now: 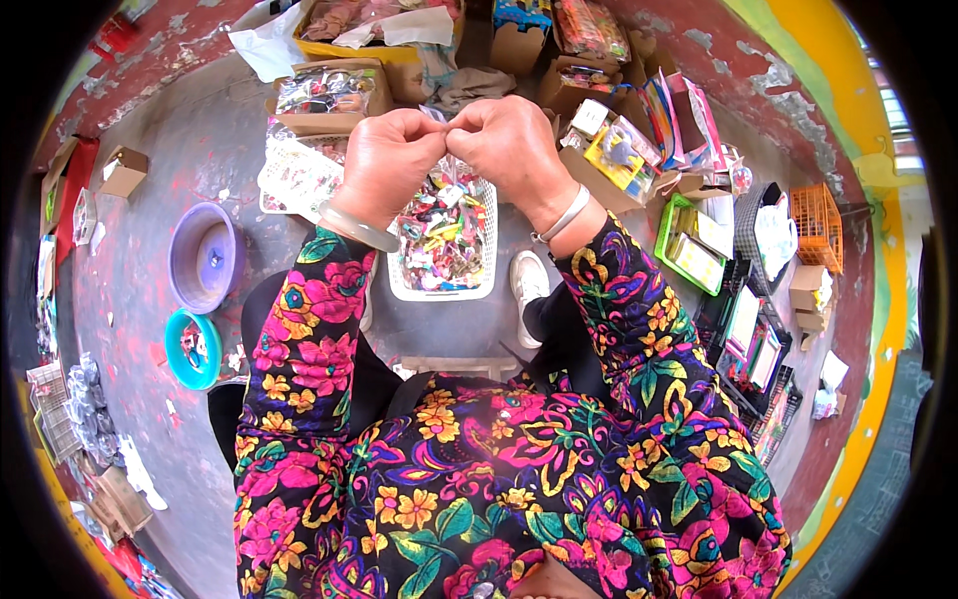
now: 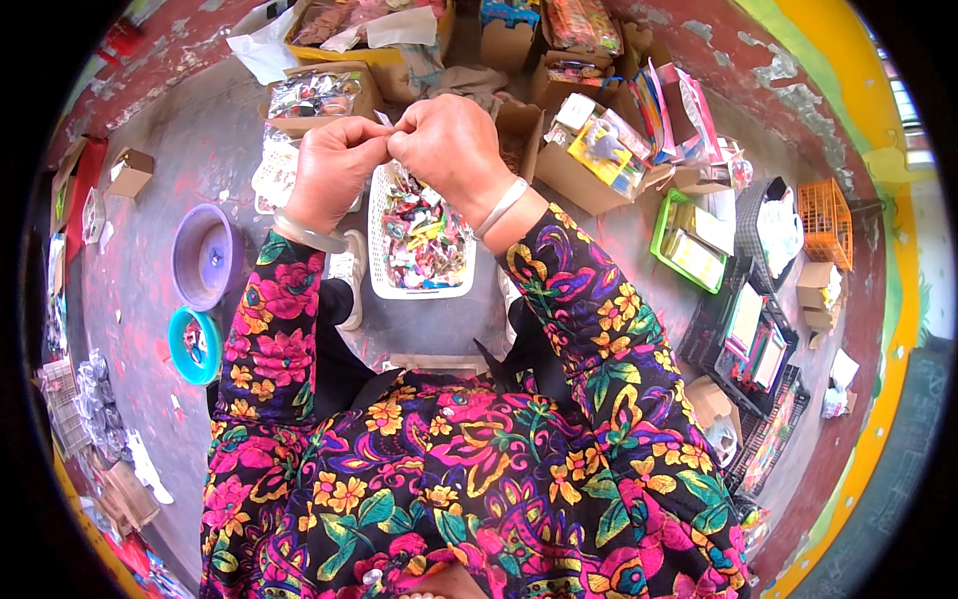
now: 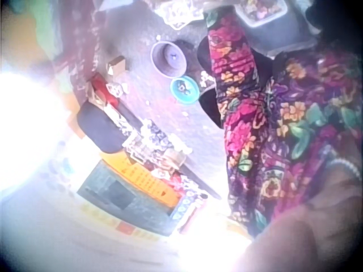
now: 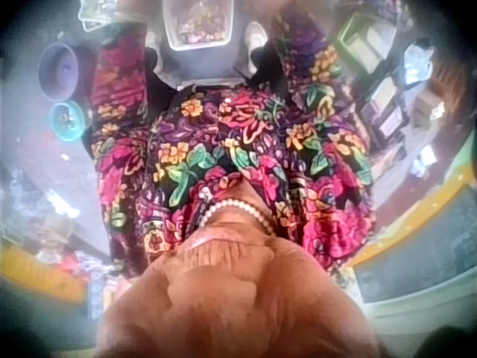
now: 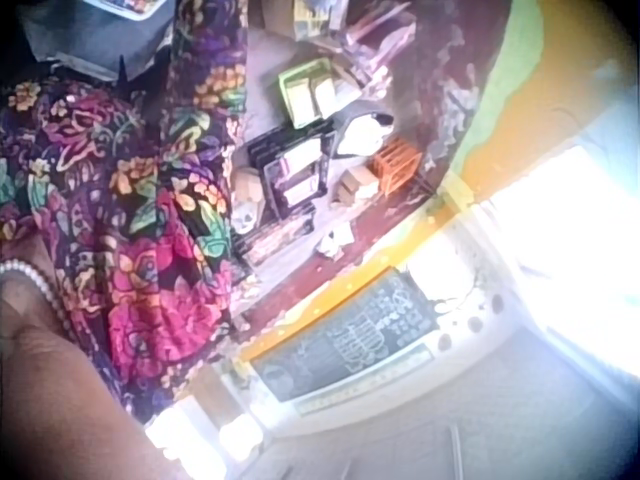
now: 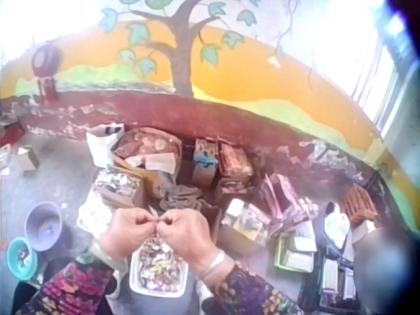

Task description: The person sits on the floor and repeatedly picks small colorful candies from a white basket. They place each candy into a small clear plastic bag, seal the bag, and set it aside. The process is repeated continuously throughout the clip.

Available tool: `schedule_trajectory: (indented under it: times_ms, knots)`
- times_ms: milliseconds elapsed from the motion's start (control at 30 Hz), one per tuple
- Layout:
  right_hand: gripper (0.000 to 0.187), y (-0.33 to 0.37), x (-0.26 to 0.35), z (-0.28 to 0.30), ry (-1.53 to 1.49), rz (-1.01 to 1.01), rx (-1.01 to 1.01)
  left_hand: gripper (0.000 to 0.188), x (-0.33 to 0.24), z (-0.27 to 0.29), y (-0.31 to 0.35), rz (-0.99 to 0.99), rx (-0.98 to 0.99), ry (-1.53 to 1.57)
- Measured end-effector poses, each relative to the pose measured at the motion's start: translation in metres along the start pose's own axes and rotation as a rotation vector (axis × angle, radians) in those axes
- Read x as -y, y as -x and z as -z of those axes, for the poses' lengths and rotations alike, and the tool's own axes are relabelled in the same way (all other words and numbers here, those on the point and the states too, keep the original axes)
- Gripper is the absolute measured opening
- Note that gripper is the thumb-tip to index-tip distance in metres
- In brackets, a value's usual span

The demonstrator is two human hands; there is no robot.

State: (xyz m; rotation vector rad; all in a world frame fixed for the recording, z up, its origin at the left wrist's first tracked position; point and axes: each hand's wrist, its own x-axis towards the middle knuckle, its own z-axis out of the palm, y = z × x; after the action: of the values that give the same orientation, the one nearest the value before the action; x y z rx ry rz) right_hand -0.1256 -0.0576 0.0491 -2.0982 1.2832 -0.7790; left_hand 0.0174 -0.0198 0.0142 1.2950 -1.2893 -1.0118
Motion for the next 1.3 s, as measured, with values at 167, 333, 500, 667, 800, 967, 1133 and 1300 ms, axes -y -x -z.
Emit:
schedule_trajectory:
  times_ms: [167, 333, 500, 667, 800, 967, 1133, 1300]
  knots:
    - [0.017, -0.003, 0.000, 0.001, -0.045, 0.004, -0.021, 0.010, 0.000, 0.000, -0.002, -0.048, -0.050, 0.034]
    - [0.014, -0.005, -0.002, -0.002, -0.031, 0.135, -0.106, 0.012, -0.006, 0.001, -0.001, -0.058, -0.028, 0.174]
    - [0.014, -0.006, -0.002, -0.004, -0.037, 0.181, -0.112, 0.020, -0.008, 0.010, -0.003, 0.114, 0.107, 0.299]
    - [0.016, -0.005, -0.005, 0.000, -0.019, 0.176, -0.073, 0.021, -0.006, 0.006, -0.002, 0.082, 0.129, 0.201]
    - [0.017, -0.005, -0.009, 0.001, -0.072, 0.151, -0.036, 0.021, -0.002, 0.005, -0.002, 0.010, 0.163, 0.157]
    - [0.017, -0.003, -0.004, 0.000, -0.099, 0.130, -0.054, 0.021, -0.007, 0.006, 0.000, 0.060, 0.157, 0.271]
    - [0.015, -0.002, -0.007, -0.006, -0.057, 0.185, -0.079, 0.019, -0.010, 0.009, -0.001, 0.122, 0.127, 0.235]
    - [0.015, -0.003, -0.007, -0.014, -0.003, 0.195, -0.135, 0.018, -0.007, 0.008, -0.002, 0.198, 0.058, 0.306]
